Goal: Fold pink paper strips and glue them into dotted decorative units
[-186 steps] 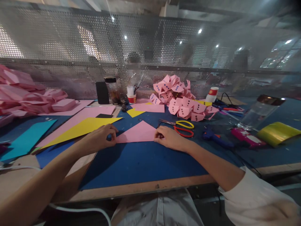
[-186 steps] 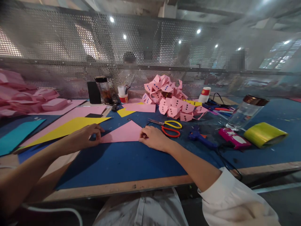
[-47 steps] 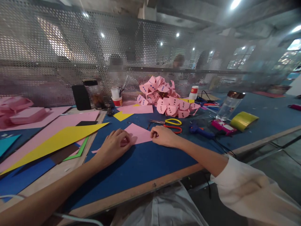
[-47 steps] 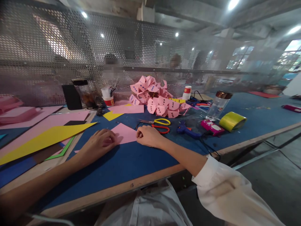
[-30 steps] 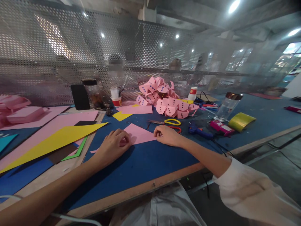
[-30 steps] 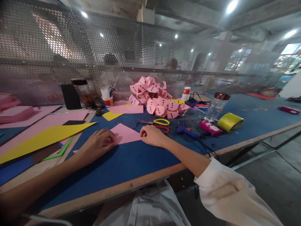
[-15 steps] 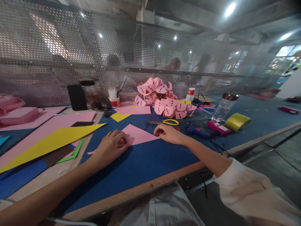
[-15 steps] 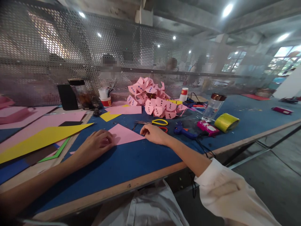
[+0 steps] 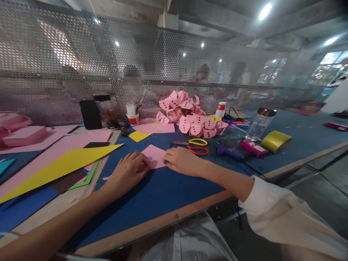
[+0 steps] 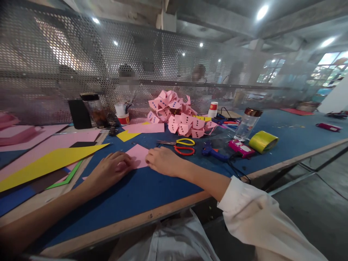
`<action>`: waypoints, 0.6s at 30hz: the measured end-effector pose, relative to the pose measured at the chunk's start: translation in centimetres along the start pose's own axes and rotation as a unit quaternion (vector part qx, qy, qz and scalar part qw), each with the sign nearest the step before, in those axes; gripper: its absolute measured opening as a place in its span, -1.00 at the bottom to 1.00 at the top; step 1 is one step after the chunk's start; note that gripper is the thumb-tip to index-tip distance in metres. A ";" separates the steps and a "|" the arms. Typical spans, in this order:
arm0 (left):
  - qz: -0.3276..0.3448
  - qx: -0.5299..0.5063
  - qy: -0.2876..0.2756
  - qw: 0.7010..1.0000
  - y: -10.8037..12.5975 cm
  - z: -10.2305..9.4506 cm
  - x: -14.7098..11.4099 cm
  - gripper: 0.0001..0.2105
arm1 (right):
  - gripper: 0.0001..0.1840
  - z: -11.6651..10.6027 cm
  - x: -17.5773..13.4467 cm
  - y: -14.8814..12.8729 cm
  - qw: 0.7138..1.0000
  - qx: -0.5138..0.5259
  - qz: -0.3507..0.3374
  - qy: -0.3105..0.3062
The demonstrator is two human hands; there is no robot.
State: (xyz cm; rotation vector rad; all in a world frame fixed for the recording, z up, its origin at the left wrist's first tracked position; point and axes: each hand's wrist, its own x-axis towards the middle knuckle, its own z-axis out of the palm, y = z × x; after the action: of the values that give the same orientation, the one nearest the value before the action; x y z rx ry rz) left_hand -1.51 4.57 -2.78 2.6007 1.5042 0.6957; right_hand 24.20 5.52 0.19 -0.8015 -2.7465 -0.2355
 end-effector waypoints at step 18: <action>0.109 0.042 -0.003 0.993 0.6 -0.6 -0.3 -0.76 | -0.79 0.8 0.0 -0.7 0.998 0.009 0.011 0.053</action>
State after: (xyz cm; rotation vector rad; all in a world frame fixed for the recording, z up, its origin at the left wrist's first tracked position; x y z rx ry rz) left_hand -1.41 3.91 -2.21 2.8574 1.2870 0.6541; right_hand 23.62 5.13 -0.64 -0.7907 -2.6360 -0.2411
